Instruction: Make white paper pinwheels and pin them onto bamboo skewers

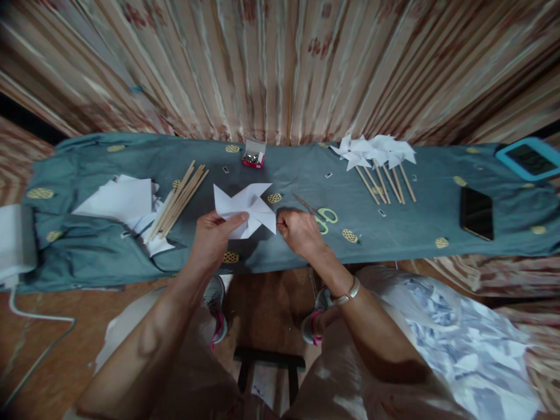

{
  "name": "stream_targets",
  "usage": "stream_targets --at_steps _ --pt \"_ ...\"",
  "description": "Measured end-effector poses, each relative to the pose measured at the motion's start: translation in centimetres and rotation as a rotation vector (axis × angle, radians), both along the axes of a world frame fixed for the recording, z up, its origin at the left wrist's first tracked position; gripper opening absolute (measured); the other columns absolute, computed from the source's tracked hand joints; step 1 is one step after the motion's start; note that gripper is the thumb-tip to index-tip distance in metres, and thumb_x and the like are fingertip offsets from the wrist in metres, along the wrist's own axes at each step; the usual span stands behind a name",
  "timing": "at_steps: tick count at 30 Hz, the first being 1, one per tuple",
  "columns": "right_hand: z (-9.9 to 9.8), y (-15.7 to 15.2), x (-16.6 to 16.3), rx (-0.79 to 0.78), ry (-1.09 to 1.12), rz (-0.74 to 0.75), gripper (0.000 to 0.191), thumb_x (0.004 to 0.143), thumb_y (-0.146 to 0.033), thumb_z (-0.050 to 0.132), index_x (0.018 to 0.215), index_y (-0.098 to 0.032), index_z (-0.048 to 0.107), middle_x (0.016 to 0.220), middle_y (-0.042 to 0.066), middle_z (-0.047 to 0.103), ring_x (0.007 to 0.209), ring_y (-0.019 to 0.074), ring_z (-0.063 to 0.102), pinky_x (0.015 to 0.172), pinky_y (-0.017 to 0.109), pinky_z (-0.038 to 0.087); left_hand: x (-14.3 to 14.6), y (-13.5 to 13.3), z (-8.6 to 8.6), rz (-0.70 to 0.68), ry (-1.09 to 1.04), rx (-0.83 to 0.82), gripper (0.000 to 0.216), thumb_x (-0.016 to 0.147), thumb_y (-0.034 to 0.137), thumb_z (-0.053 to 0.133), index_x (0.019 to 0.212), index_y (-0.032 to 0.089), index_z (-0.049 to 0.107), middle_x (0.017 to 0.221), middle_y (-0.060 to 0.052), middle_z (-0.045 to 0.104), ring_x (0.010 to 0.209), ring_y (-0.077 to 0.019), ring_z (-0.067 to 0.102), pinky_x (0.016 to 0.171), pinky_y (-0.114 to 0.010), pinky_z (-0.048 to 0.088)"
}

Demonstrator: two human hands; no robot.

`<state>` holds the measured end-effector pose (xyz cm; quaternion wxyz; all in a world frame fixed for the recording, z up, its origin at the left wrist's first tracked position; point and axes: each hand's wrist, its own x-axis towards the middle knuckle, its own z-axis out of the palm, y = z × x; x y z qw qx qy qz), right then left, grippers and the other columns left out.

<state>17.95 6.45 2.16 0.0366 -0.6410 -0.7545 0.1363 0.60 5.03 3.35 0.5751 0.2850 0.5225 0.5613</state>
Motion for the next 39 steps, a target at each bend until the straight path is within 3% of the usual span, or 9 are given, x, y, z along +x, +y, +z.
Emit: stream_targets --at_steps 7,12,17,21,24,26,28,32,39 --pt "0.1 -0.6 0.2 0.022 -0.133 0.103 0.021 0.086 -0.014 0.05 0.088 -0.016 0.07 0.09 0.015 0.074 0.084 0.0259 0.069 0.069 0.031 0.043 0.2 -0.1 -0.2 -0.036 -0.071 0.007 0.024 0.045 0.027 0.086 0.063 0.016 0.074 0.063 0.0 0.072 0.054 -0.0118 0.06 0.058 -0.025 0.049" --pt "0.0 -0.9 0.4 0.044 -0.084 0.154 0.024 0.086 -0.009 0.045 0.089 -0.012 0.069 0.092 0.016 0.073 0.089 0.0254 0.067 0.073 0.03 0.044 0.5 -0.1 0.0 -0.05 -0.091 0.004 0.024 0.043 0.024 0.086 0.062 0.016 0.074 0.061 0.0 0.072 0.052 -0.0115 0.059 0.055 -0.024 0.048" --pt "0.1 -0.4 2.7 0.129 0.293 0.015 0.012 0.083 -0.017 0.056 0.081 -0.017 0.067 0.075 0.005 0.07 0.072 0.0195 0.064 0.068 0.029 0.045 0.9 -0.3 0.1 -0.063 -0.104 0.006 0.023 0.043 0.023 0.086 0.061 0.016 0.074 0.061 0.001 0.072 0.052 -0.0113 0.06 0.055 -0.024 0.048" --pt "1.9 -1.0 4.2 0.29 0.776 -0.138 0.012 0.083 -0.03 0.063 0.078 -0.019 0.066 0.074 0.001 0.069 0.064 0.0148 0.06 0.066 0.03 0.048 1.3 -0.5 0.0 -0.103 -0.098 0.017 0.024 0.044 0.025 0.088 0.062 0.016 0.074 0.062 0.0 0.072 0.053 -0.011 0.06 0.054 -0.023 0.048" --pt "4.2 -2.7 3.7 0.356 0.912 -0.083 0.007 0.082 -0.03 0.068 0.081 -0.023 0.067 0.1 0.005 0.071 0.093 0.0205 0.067 0.086 0.039 0.052 1.6 -0.7 0.1 -0.128 -0.092 0.037 0.025 0.045 0.027 0.088 0.063 0.017 0.074 0.063 0.001 0.072 0.054 -0.0116 0.06 0.055 -0.024 0.049" --pt "5.4 -3.9 2.9 0.387 0.886 0.014 0.006 0.081 -0.03 0.071 0.08 -0.025 0.068 0.128 0.004 0.063 0.125 0.0266 0.055 0.106 0.048 0.042 1.8 -1.0 0.3 -0.142 -0.082 0.051 0.025 0.045 0.027 0.088 0.063 0.017 0.074 0.064 0.001 0.072 0.055 -0.0118 0.06 0.057 -0.024 0.049" --pt "5.9 -4.7 2.1 0.352 0.867 0.077 0.006 0.083 -0.032 0.07 0.08 -0.027 0.069 0.143 -0.001 0.052 0.141 0.028 0.039 0.114 0.051 0.034 2.1 -1.2 0.5 -0.16 -0.074 0.059 0.025 0.045 0.027 0.088 0.062 0.016 0.074 0.064 0.001 0.072 0.056 -0.0117 0.06 0.058 -0.024 0.049" --pt "5.3 -4.9 1.5 0.288 0.843 0.138 0.012 0.085 -0.037 0.067 0.08 -0.026 0.069 0.153 -0.004 0.042 0.148 0.0286 0.028 0.12 0.054 0.022 2.6 -1.6 0.7 -0.204 -0.086 0.054 0.026 0.045 0.027 0.089 0.063 0.016 0.075 0.063 0.001 0.072 0.055 -0.0109 0.059 0.056 -0.023 0.047" --pt "4.8 -4.5 2.0 0.266 0.86 0.131 0.019 0.086 -0.043 0.066 0.081 -0.025 0.069 0.155 -0.002 0.04 0.147 0.0274 0.029 0.122 0.051 0.017 3.0 -1.7 0.3 -0.253 -0.13 0.054 0.028 0.046 0.031 0.09 0.064 0.016 0.075 0.065 0.0 0.072 0.056 -0.0106 0.059 0.057 -0.023 0.046"
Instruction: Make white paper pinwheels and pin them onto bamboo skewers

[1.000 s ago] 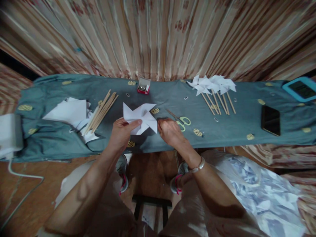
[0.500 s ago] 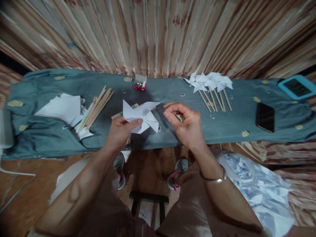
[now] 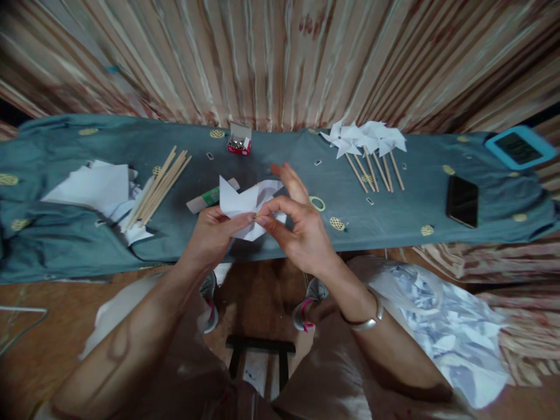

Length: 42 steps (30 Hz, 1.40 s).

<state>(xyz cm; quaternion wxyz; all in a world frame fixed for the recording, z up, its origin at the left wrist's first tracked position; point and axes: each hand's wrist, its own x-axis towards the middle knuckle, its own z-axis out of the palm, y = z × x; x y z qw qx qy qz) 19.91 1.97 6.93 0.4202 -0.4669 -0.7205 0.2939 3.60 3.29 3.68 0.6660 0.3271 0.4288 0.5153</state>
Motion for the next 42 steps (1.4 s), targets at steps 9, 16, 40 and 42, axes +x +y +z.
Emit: stream_targets --at_steps 9,16,40,42 --pt "-0.21 0.19 0.4 -0.062 0.052 0.024 0.018 0.084 -0.043 0.068 0.083 -0.025 0.07 0.152 0.001 0.045 0.146 0.0251 0.031 0.121 0.046 0.022 0.01 -0.1 -0.07 -0.012 -0.001 0.001 0.029 0.046 0.033 0.091 0.063 0.016 0.075 0.063 0.0 0.071 0.054 -0.0105 0.058 0.055 -0.023 0.045" --pt "-0.33 0.15 0.41 -0.067 0.047 0.021 0.017 0.084 -0.043 0.069 0.083 -0.026 0.07 0.15 0.0 0.046 0.146 0.0253 0.032 0.12 0.048 0.024 -0.03 -0.09 0.15 -0.024 0.013 0.008 0.028 0.047 0.033 0.09 0.063 0.016 0.074 0.064 0.0 0.071 0.055 -0.0106 0.058 0.056 -0.023 0.047" --pt "-0.7 0.32 0.45 -0.078 0.048 0.014 0.013 0.084 -0.038 0.07 0.082 -0.025 0.069 0.147 0.0 0.05 0.146 0.0249 0.033 0.121 0.048 0.023 -0.08 -0.18 0.12 -0.031 0.048 0.038 0.031 0.047 0.037 0.091 0.065 0.017 0.075 0.065 0.0 0.072 0.056 -0.0117 0.06 0.058 -0.025 0.049" --pt "-0.79 0.33 0.48 -0.08 0.058 0.018 0.012 0.083 -0.037 0.07 0.082 -0.026 0.069 0.146 0.001 0.051 0.146 0.0249 0.033 0.121 0.049 0.022 -0.14 -0.24 0.2 -0.034 0.057 0.054 0.031 0.048 0.038 0.09 0.065 0.017 0.075 0.065 0.0 0.072 0.057 -0.012 0.06 0.059 -0.025 0.049"
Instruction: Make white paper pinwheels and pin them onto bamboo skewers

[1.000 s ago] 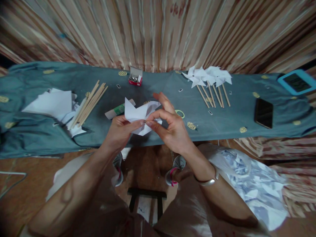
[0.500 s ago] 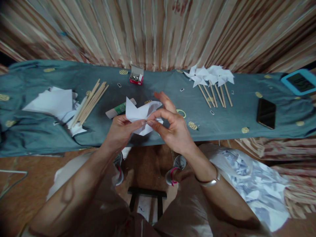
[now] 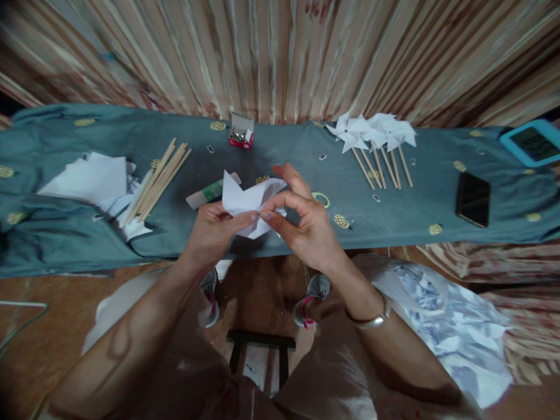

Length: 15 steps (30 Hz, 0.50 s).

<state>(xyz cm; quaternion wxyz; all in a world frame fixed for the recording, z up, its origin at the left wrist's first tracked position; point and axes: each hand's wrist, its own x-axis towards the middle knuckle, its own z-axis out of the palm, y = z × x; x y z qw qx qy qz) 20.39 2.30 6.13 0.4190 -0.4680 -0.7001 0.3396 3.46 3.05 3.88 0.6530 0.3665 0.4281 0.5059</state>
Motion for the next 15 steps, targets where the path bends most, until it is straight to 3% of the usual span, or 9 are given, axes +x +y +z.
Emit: stream_targets --at_steps 15 --pt "-0.53 0.14 -0.07 -0.073 0.043 -0.028 0.009 0.081 -0.034 0.071 0.079 -0.025 0.07 0.143 0.002 0.055 0.144 0.0248 0.036 0.119 0.05 0.023 -0.2 -0.07 -0.18 -0.014 0.092 0.113 0.027 0.056 0.035 0.086 0.073 0.018 0.077 0.075 -0.002 0.075 0.065 -0.0152 0.064 0.065 -0.027 0.052"
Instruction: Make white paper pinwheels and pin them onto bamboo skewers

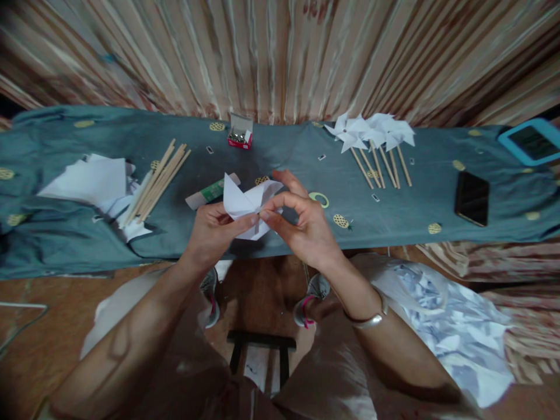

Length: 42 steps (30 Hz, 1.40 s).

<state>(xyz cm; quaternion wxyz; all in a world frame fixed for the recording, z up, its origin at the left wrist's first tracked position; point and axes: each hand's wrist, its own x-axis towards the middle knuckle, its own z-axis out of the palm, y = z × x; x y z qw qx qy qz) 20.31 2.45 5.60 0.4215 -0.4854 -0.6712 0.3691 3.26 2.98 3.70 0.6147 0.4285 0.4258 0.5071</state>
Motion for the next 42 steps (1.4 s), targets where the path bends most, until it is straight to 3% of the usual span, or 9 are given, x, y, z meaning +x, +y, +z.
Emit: stream_targets --at_steps 8,12,16,18,20,23,25,35,42 --pt "-0.5 0.0 -0.4 -0.09 0.048 -0.037 0.009 0.08 -0.033 0.072 0.079 -0.025 0.071 0.139 0.004 0.058 0.138 0.0252 0.045 0.117 0.05 0.027 -0.3 0.2 -0.4 0.025 0.055 0.006 0.028 0.054 0.035 0.087 0.074 0.017 0.077 0.078 -0.003 0.076 0.072 -0.0179 0.067 0.068 -0.028 0.052" --pt "-0.9 0.1 -0.8 -0.068 0.088 -0.082 0.011 0.077 -0.031 0.073 0.085 -0.025 0.069 0.141 0.006 0.055 0.136 0.0243 0.046 0.117 0.048 0.029 -0.5 0.2 -0.3 0.024 0.048 -0.008 0.028 0.053 0.034 0.088 0.073 0.018 0.077 0.072 -0.001 0.075 0.064 -0.0151 0.065 0.066 -0.027 0.051" --pt "-1.6 0.2 -1.2 -0.041 0.166 -0.175 0.061 0.066 -0.034 0.082 0.122 -0.027 0.059 0.149 0.008 0.046 0.139 0.0263 0.042 0.114 0.047 0.034 -0.6 0.1 -0.1 0.026 0.006 -0.067 0.029 0.051 0.034 0.089 0.071 0.017 0.077 0.071 -0.001 0.075 0.06 -0.0131 0.063 0.063 -0.026 0.051" --pt "-1.8 0.4 -1.3 -0.084 0.252 -0.177 0.083 0.062 -0.036 0.085 0.135 -0.028 0.048 0.143 0.009 0.053 0.132 0.0259 0.051 0.108 0.045 0.043 -0.7 0.1 -0.1 0.029 -0.001 -0.094 0.028 0.05 0.034 0.089 0.07 0.017 0.077 0.07 -0.001 0.075 0.059 -0.013 0.063 0.062 -0.025 0.051" --pt "-1.9 0.5 -1.5 -0.192 0.368 -0.131 0.091 0.06 -0.038 0.086 0.139 -0.028 0.042 0.122 0.007 0.067 0.112 0.0238 0.064 0.096 0.04 0.054 -0.7 0.1 -0.1 0.03 -0.001 -0.117 0.029 0.049 0.034 0.09 0.069 0.017 0.077 0.069 -0.001 0.075 0.059 -0.0132 0.062 0.06 -0.025 0.05" --pt "-1.6 0.7 -1.6 -0.392 0.496 -0.077 0.092 0.056 -0.035 0.088 0.135 -0.025 0.043 0.086 -0.001 0.073 0.079 0.0196 0.071 0.075 0.034 0.06 -0.7 0.1 -0.3 0.021 -0.007 -0.149 0.031 0.048 0.035 0.09 0.068 0.016 0.077 0.069 -0.003 0.075 0.058 -0.0139 0.063 0.06 -0.026 0.051" --pt "-1.2 0.7 -1.7 -0.476 0.553 -0.085 0.091 0.052 -0.031 0.09 0.131 -0.024 0.046 0.078 -0.004 0.072 0.07 0.0173 0.069 0.068 0.03 0.06 -0.7 0.2 -0.4 0.012 -0.021 -0.171 0.032 0.046 0.035 0.091 0.068 0.016 0.076 0.068 -0.003 0.074 0.057 -0.0137 0.063 0.061 -0.026 0.05" --pt "-0.7 0.8 -2.5 -0.545 0.683 -0.139 0.104 0.044 -0.029 0.092 0.132 -0.017 0.039 0.063 -0.007 0.068 0.06 0.0137 0.065 0.062 0.026 0.054 -0.6 0.5 -0.1 0.0 -0.055 -0.25 0.032 0.038 0.032 0.091 0.06 0.015 0.075 0.057 0.0 0.07 0.05 -0.0103 0.057 0.055 -0.023 0.045" --pt "-1.1 0.9 -2.5 -0.525 0.632 -0.14 0.097 0.046 -0.033 0.09 0.13 -0.017 0.044 0.059 -0.008 0.066 0.053 0.0135 0.06 0.055 0.026 0.048 -0.8 0.9 -0.6 0.0 0.003 -0.192 0.031 0.042 0.033 0.09 0.064 0.015 0.076 0.06 0.0 0.071 0.052 -0.0107 0.057 0.056 -0.023 0.045"
